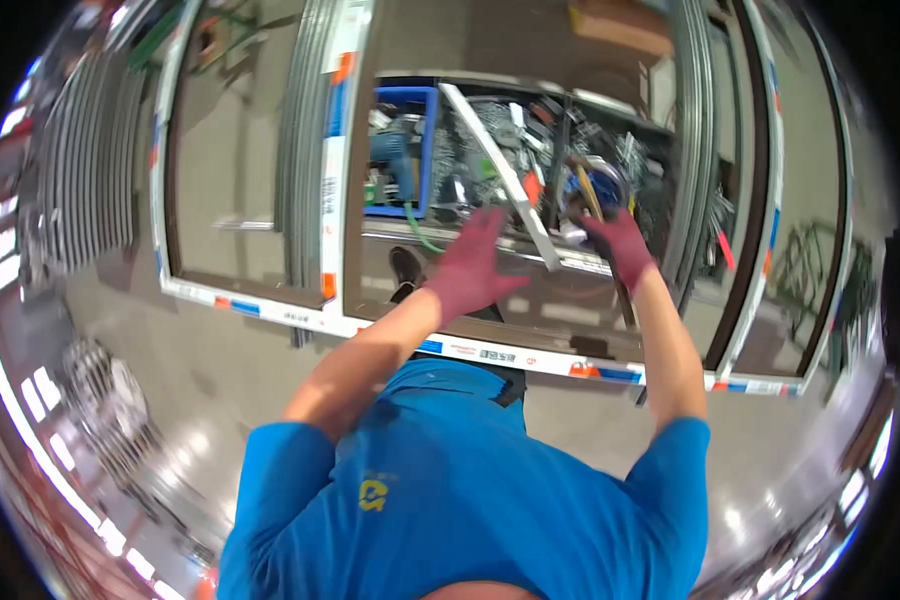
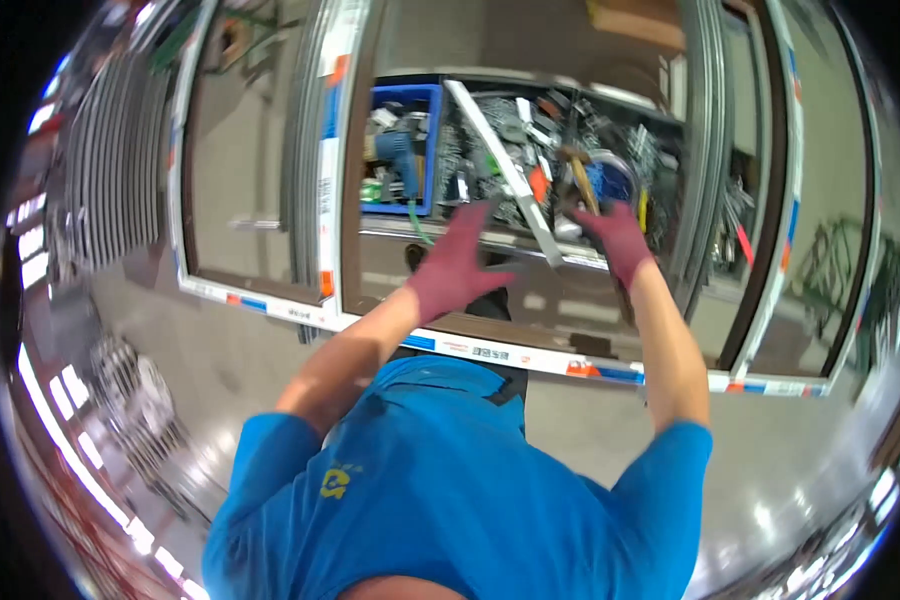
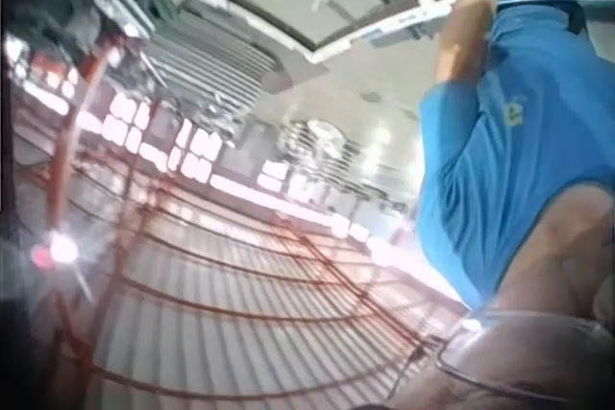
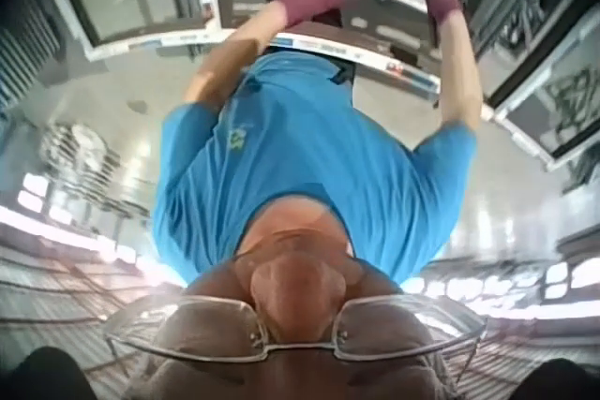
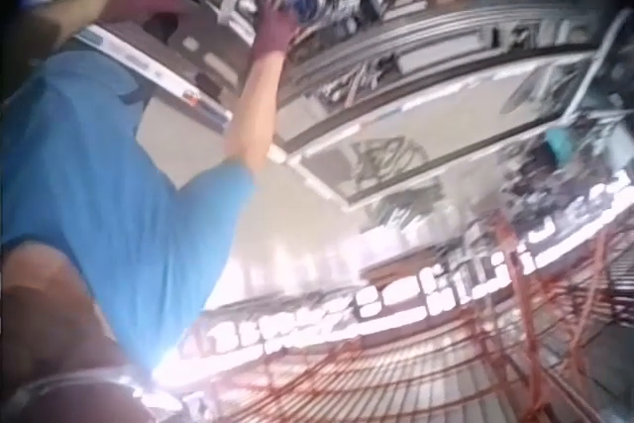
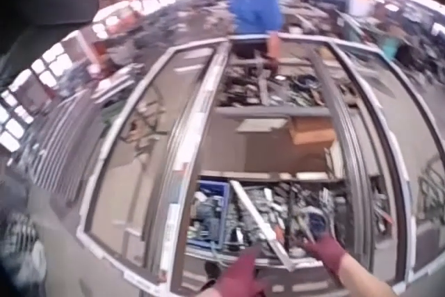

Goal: Assembling a metal frame using an electric drill and a hammer.

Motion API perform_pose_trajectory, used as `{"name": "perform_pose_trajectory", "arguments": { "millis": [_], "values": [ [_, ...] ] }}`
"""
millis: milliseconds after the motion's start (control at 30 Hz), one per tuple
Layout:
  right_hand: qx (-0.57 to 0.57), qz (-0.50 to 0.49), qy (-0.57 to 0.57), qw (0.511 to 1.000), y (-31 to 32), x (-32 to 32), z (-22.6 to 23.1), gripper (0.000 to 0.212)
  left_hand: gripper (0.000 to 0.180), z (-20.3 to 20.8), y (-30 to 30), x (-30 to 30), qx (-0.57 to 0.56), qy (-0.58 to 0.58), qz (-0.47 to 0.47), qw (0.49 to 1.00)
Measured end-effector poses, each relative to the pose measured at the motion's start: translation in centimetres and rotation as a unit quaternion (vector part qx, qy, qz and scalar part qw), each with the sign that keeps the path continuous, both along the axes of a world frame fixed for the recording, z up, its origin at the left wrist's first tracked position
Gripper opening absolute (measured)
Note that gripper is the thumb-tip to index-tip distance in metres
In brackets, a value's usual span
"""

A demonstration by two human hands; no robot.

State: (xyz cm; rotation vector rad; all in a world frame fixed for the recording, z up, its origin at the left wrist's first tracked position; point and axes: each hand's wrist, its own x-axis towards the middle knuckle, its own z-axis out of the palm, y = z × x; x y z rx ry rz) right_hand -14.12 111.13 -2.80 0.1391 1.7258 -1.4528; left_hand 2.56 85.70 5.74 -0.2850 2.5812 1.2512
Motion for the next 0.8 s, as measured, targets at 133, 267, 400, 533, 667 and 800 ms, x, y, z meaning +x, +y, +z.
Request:
{"name": "perform_pose_trajectory", "arguments": {
  "millis": [133,267,400,533,667,800],
  "values": [
    [0.024,0.135,0.022,0.990,-4.3,3.5,12.9,0.029,0.111,1.8,1.9,-1.9,0.149,0.006,0.030,0.988],
    [0.056,0.248,-0.009,0.967,-7.7,4.6,17.3,0.035,0.087,4.1,0.1,0.6,0.217,0.051,0.068,0.972],
    [0.025,0.285,0.060,0.956,-11.4,6.5,17.3,0.032,0.082,5.4,-3.1,3.4,0.205,0.064,0.098,0.972],
    [0.101,0.304,0.062,0.945,-16.0,6.5,18.6,0.039,0.079,6.3,-8.2,6.9,0.130,0.039,0.157,0.978],
    [0.156,0.398,0.431,0.795,-21.7,4.5,19.3,0.032,0.059,4.5,-15.6,10.1,0.284,0.133,0.336,0.888],
    [0.254,0.467,0.513,0.674,-30.3,1.5,19.8,0.045,0.052,-0.2,-22.1,9.7,0.433,0.195,0.479,0.738]
  ]
}}
